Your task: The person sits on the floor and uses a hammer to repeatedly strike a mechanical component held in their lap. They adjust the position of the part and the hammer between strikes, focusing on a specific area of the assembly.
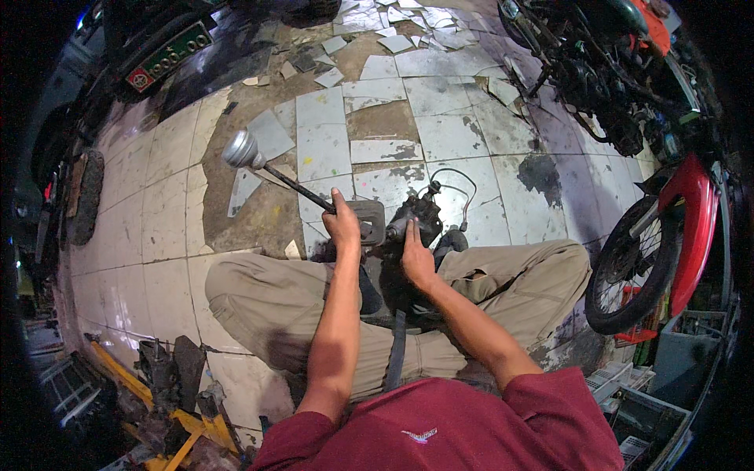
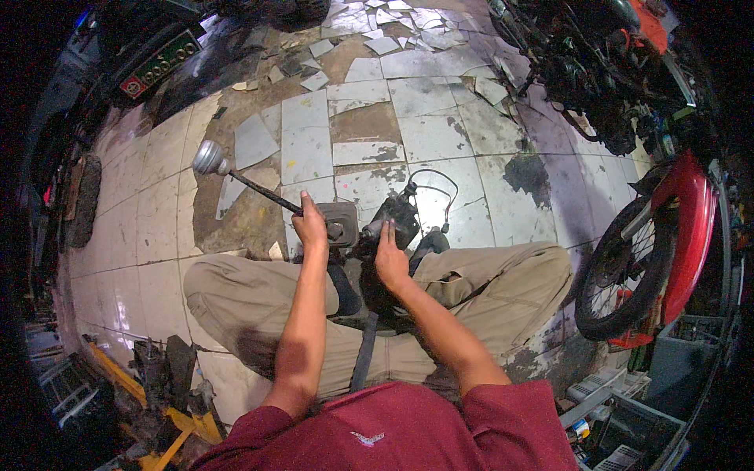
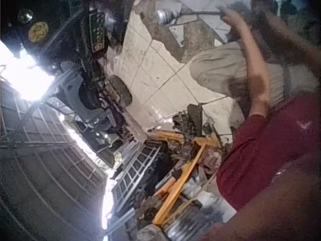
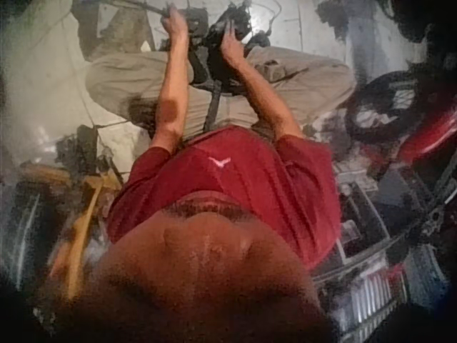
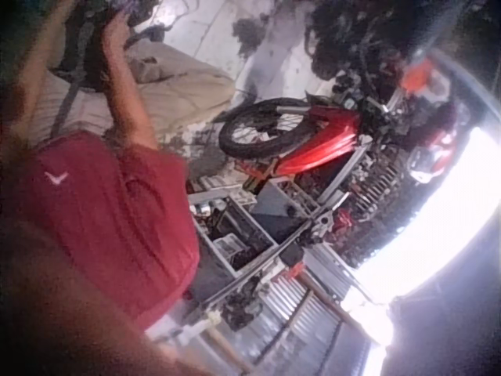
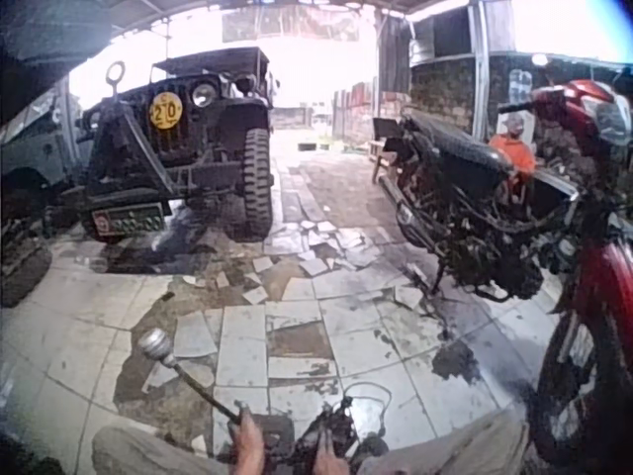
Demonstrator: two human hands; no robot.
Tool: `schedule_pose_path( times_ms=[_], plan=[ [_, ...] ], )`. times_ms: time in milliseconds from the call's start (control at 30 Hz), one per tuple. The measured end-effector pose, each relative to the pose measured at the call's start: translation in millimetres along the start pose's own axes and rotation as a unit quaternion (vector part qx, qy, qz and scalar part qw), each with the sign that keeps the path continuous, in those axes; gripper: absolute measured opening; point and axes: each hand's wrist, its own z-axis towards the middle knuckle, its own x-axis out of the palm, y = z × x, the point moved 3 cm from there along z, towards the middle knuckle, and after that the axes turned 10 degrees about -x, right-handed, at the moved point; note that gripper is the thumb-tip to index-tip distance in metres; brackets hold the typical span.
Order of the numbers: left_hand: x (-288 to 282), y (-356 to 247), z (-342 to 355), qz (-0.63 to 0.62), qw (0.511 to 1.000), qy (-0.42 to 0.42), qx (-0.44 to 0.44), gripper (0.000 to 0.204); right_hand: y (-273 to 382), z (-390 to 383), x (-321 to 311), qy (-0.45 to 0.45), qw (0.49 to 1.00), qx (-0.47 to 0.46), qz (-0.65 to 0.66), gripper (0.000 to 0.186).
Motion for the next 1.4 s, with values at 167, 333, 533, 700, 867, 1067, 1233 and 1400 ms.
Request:
schedule_pose_path(
  times_ms=[167, 333, 533, 700, 867, 1067, 1233, 1400],
  plan=[
    [-3, -11, -17, 0.005, 0.999, 0.041, -0.021, 0.064, 6, -2, -7, 0.056, 0.997, 0.042, 0.021, 0.070],
    [0, -2, -11, -0.001, 1.000, -0.006, 0.019, 0.063, 16, 3, -2, 0.037, 0.998, 0.037, 0.031, 0.070],
    [-1, -8, -17, 0.003, 0.999, 0.044, 0.000, 0.063, 1, 12, -1, 0.026, 0.999, 0.036, 0.023, 0.074],
    [-3, -6, -19, -0.007, 0.998, 0.057, -0.007, 0.061, 19, 2, -1, 0.051, 0.998, 0.025, 0.016, 0.075],
    [-4, -17, -29, 0.018, 0.998, 0.049, -0.025, 0.064, -8, 16, 4, 0.014, 0.999, 0.041, 0.024, 0.076],
    [-4, -22, -30, 0.014, 0.998, 0.062, -0.013, 0.066, -4, 15, 1, 0.045, 0.998, 0.036, 0.004, 0.075],
    [-2, -24, -35, -0.015, 1.000, 0.019, 0.011, 0.057, 19, 4, -1, 0.064, 0.997, 0.043, 0.028, 0.072],
    [-5, -29, -37, 0.022, 0.999, 0.028, 0.010, 0.062, -10, 15, 2, 0.044, 0.998, 0.047, 0.023, 0.075]
  ],
)
